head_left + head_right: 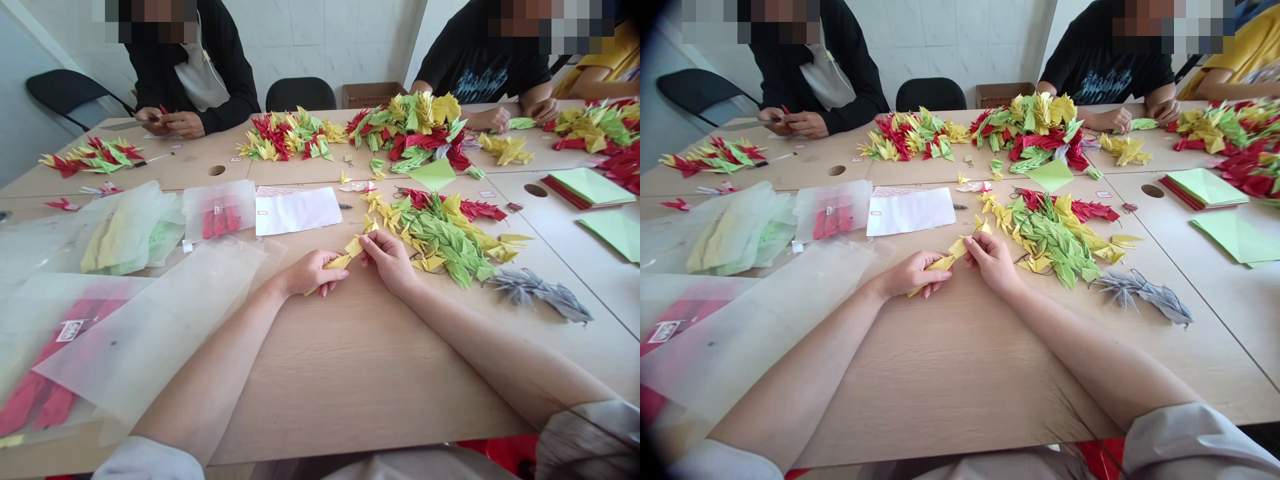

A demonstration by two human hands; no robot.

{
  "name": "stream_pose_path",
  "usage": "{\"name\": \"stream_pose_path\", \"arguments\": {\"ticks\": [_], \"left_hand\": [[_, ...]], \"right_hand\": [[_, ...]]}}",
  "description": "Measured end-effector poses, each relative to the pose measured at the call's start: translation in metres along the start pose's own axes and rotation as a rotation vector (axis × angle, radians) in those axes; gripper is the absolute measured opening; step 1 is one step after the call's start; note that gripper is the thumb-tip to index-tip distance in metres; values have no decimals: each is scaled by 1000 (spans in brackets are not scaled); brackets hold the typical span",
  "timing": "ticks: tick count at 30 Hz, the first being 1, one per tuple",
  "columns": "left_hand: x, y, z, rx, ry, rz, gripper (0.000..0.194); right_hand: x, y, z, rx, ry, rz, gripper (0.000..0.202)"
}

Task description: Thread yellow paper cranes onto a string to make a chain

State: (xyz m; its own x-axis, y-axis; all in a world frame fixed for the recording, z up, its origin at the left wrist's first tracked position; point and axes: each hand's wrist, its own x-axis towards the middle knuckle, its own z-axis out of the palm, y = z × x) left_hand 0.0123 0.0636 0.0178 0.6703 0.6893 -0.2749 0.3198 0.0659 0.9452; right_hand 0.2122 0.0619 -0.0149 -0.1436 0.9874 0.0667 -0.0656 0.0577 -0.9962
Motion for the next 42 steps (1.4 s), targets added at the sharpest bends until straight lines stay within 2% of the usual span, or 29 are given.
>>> {"name": "stream_pose_path", "arguments": {"ticks": [11,16,26,32,34,39,42], "left_hand": [[1,-2,0,-29,-3,-23,23],[2,-4,2,25,52,3,24],[3,-9,5,131,125,40,34],[5,-12,7,216,171,65,37],[6,-13,7,308,246,116,38],[7,-17,5,761,583,324,38],[7,-19,5,922,649,375,40]], "right_hand": [[1,3,-1,26,-55,4,35],[-1,1,-1,-47,-95,-14,35],[-4,-1,-1,-235,-14,-115,36],[-4,1,-2,-258,-31,-145,35],[-5,0,-1,-237,-41,-156,33],[-9,-1,2,-252,8,-218,24],[-10,-1,3,-318,48,-284,19]]}}
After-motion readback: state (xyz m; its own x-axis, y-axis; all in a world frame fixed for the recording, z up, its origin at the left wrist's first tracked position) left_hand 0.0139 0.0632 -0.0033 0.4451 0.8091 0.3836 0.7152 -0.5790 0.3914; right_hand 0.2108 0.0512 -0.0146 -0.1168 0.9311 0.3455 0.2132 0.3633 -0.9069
